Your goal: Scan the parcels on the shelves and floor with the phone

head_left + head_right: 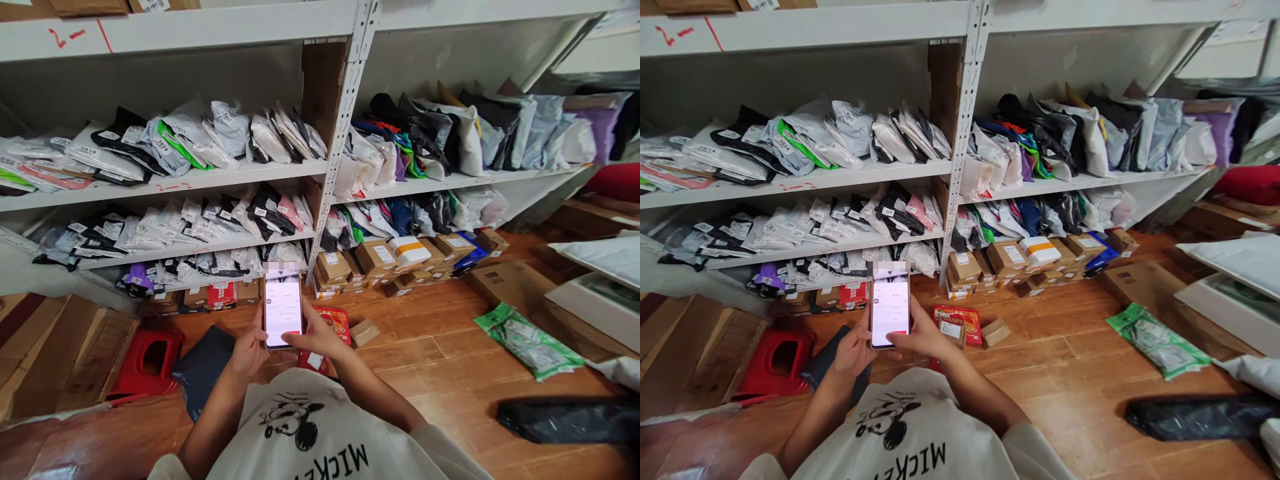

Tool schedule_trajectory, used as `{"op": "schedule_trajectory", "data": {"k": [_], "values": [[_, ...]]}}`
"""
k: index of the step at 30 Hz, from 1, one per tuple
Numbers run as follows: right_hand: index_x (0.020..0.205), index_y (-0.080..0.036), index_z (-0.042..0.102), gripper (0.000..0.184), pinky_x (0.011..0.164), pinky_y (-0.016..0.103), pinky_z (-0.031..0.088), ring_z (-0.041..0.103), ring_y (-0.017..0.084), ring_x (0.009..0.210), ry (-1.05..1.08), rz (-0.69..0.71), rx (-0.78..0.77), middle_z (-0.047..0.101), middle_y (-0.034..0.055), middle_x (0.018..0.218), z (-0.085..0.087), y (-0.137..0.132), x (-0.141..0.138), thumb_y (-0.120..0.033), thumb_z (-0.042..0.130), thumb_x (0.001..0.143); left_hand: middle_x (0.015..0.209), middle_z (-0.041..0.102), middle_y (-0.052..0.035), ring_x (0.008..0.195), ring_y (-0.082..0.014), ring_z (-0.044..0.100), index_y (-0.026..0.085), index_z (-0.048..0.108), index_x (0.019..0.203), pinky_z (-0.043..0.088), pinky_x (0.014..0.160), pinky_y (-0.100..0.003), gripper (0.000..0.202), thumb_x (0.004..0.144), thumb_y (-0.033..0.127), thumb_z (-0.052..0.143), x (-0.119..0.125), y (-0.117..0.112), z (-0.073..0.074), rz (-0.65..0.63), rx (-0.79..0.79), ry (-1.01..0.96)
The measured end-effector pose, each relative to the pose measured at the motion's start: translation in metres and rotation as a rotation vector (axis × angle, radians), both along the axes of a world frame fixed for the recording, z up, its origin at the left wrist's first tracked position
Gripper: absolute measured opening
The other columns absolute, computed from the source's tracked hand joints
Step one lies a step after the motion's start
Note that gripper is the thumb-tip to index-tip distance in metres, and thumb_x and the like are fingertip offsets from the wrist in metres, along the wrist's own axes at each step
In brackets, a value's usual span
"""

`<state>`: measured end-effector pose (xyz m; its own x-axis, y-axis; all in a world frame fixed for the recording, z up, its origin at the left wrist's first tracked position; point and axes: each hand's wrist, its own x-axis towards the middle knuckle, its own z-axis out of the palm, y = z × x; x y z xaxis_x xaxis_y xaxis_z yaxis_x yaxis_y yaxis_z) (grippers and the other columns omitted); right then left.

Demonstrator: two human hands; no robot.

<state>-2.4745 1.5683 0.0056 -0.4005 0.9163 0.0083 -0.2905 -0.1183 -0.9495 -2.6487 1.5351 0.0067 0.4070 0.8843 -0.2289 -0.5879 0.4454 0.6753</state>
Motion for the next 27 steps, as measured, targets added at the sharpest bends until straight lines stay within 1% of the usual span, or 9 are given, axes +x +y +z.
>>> {"op": "schedule_trajectory", "data": {"k": [5, 9, 12, 14, 17, 21, 23, 25, 27], "values": [[0.124, -0.025, 0.058, 0.063, 0.098, 0.042, 0.046, 0.059, 0.028, 0.115, 0.027, -0.018, -0.031, 0.067, 0.0042, 0.123, -0.002, 0.002, -0.006, -0.021, 0.079, 0.065, 0.135, 0.059, -0.0079, 0.108, -0.0334, 0.063, 0.036, 0.015, 0.154, 0.059, 0.078, -0.053, 0.095, 0.069, 0.021, 0.056, -0.005, -0.001, 0.001, 0.029, -0.029, 0.028], [0.113, -0.024, 0.065, 0.040, 0.100, 0.044, 0.044, 0.061, 0.029, 0.114, 0.087, -0.063, -0.090, 0.070, 0.0054, 0.119, -0.009, 0.008, -0.017, -0.041, 0.068, 0.077, 0.138, 0.056, -0.0082, 0.104, -0.0346, 0.065, 0.038, 0.019, 0.153, 0.059, 0.075, -0.055, 0.091, 0.073, 0.033, 0.064, -0.008, 0.000, 0.003, 0.055, -0.063, 0.080], [0.105, -0.021, 0.068, 0.046, 0.103, 0.046, 0.041, 0.063, 0.030, 0.112, 0.141, -0.100, -0.125, 0.073, 0.0075, 0.112, -0.016, 0.013, -0.032, -0.059, 0.062, 0.079, 0.145, 0.050, -0.0095, 0.115, -0.0351, 0.060, 0.037, 0.025, 0.152, 0.060, 0.079, -0.051, 0.082, 0.081, 0.052, 0.064, -0.009, -0.001, 0.003, 0.079, -0.034, 0.165], [0.101, -0.021, 0.070, 0.055, 0.107, 0.046, 0.038, 0.062, 0.031, 0.114, 0.178, -0.121, -0.151, 0.075, 0.0079, 0.109, -0.019, 0.017, -0.044, -0.069, 0.057, 0.078, 0.152, 0.042, -0.0089, 0.124, -0.0354, 0.054, 0.037, 0.031, 0.150, 0.059, 0.083, -0.047, 0.076, 0.084, 0.058, 0.061, -0.010, -0.003, 0.002, 0.100, 0.002, 0.228], [0.098, -0.021, 0.070, 0.062, 0.107, 0.047, 0.038, 0.061, 0.032, 0.116, 0.225, -0.130, -0.186, 0.076, 0.0079, 0.102, -0.017, 0.022, -0.061, -0.076, 0.053, 0.076, 0.158, 0.032, -0.0060, 0.133, -0.0358, 0.045, 0.036, 0.040, 0.147, 0.059, 0.087, -0.046, 0.069, 0.085, 0.056, 0.061, -0.013, -0.009, -0.001, 0.132, 0.044, 0.316], [0.095, -0.022, 0.071, 0.067, 0.101, 0.049, 0.044, 0.063, 0.034, 0.112, 0.267, -0.061, -0.202, 0.077, 0.0103, 0.092, -0.007, 0.023, -0.070, -0.081, 0.046, 0.075, 0.160, 0.027, -0.0030, 0.140, -0.0351, 0.036, 0.034, 0.045, 0.145, 0.058, 0.090, -0.045, 0.058, 0.091, 0.053, 0.053, -0.014, -0.021, 0.003, 0.162, 0.139, 0.516], [0.092, -0.022, 0.072, 0.071, 0.098, 0.049, 0.046, 0.064, 0.034, 0.111, 0.278, 0.004, -0.208, 0.076, 0.0122, 0.089, -0.001, 0.022, -0.070, -0.082, 0.039, 0.075, 0.158, 0.033, -0.0031, 0.143, -0.0325, 0.033, 0.034, 0.048, 0.143, 0.051, 0.101, -0.047, 0.052, 0.093, 0.049, 0.050, -0.011, -0.024, 0.011, 0.171, 0.288, 0.678], [0.093, -0.022, 0.072, 0.075, 0.098, 0.048, 0.046, 0.064, 0.034, 0.111, 0.284, 0.053, -0.219, 0.076, 0.0129, 0.087, 0.003, 0.022, -0.069, -0.084, 0.033, 0.075, 0.153, 0.041, -0.0041, 0.143, -0.0298, 0.032, 0.034, 0.051, 0.141, 0.034, 0.115, -0.049, 0.047, 0.094, 0.043, 0.050, -0.009, -0.026, 0.020, 0.187, 0.477, 0.841], [0.095, -0.022, 0.071, 0.078, 0.099, 0.048, 0.046, 0.063, 0.033, 0.111, 0.288, 0.074, -0.234, 0.075, 0.0130, 0.088, 0.005, 0.023, -0.068, -0.086, 0.031, 0.073, 0.149, 0.046, -0.0053, 0.142, -0.0291, 0.034, 0.034, 0.054, 0.138, 0.018, 0.121, -0.050, 0.045, 0.094, 0.038, 0.052, -0.008, -0.026, 0.029, 0.208, 0.600, 0.929]]}}
